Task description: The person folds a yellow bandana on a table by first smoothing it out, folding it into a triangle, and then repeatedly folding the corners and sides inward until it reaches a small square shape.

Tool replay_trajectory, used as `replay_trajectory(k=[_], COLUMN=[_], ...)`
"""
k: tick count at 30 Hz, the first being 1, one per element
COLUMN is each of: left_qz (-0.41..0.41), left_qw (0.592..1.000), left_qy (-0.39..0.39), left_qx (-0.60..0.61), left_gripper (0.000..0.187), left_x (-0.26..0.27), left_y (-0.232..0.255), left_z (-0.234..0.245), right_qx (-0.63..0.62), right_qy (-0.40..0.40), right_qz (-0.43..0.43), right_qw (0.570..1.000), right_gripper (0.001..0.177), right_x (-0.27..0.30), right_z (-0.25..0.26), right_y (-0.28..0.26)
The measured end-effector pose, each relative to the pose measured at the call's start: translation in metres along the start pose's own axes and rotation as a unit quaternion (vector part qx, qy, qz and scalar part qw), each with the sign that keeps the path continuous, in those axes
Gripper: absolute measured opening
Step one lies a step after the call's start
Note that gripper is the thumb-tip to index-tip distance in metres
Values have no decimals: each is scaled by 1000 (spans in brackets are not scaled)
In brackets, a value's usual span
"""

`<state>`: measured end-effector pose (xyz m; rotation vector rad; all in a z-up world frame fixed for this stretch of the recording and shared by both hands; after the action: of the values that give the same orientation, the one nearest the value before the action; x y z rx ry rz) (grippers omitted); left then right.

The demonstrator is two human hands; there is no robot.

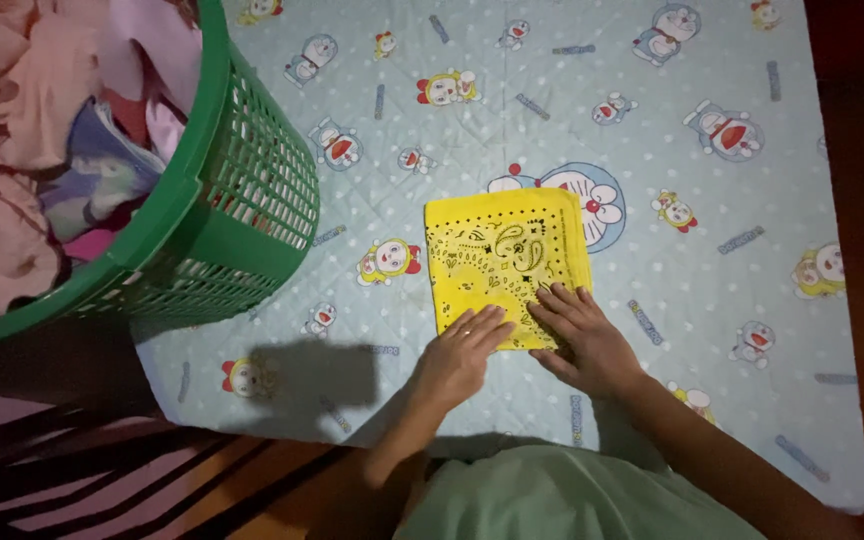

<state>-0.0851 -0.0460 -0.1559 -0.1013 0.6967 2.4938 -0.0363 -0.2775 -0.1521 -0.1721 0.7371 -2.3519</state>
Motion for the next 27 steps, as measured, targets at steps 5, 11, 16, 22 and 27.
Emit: replay_trajectory(k=[5,11,16,22,27], left_qz=[60,88,71,86,76], left_qw=[998,993,993,991,993], left_qy=[8,51,76,87,73], left_qx=[-19,60,53,55,48], left_gripper=[55,39,27,28,34], left_x=[16,28,36,43,44], left_y=[-16,-12,-14,-19,-28], left_z=[-1,15,18,12,11], right_qx=[3,21,23,-29,-105], right_qy=[-4,-2,3,-1,14], right_qz=[-8,-3,7,0,-15], right_qw=[1000,1000,1000,1000,994], right_gripper=[66,63,58,40,42], right_x=[-1,0,1,7,9], right_z=[1,2,0,-3,-8], right_y=[-2,-3,-3,7,19])
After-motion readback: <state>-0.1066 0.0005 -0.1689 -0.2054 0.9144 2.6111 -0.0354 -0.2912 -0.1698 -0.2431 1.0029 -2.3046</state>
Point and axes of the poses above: each hand's wrist, its own x-axis away from the middle knuckle, its own z-axis out of the back of the hand, y = z × x, the point moved 2 cm from there along -x, towards the middle knuckle, and after that the axes turned 2 degrees about -y, right-handed, at the moved point
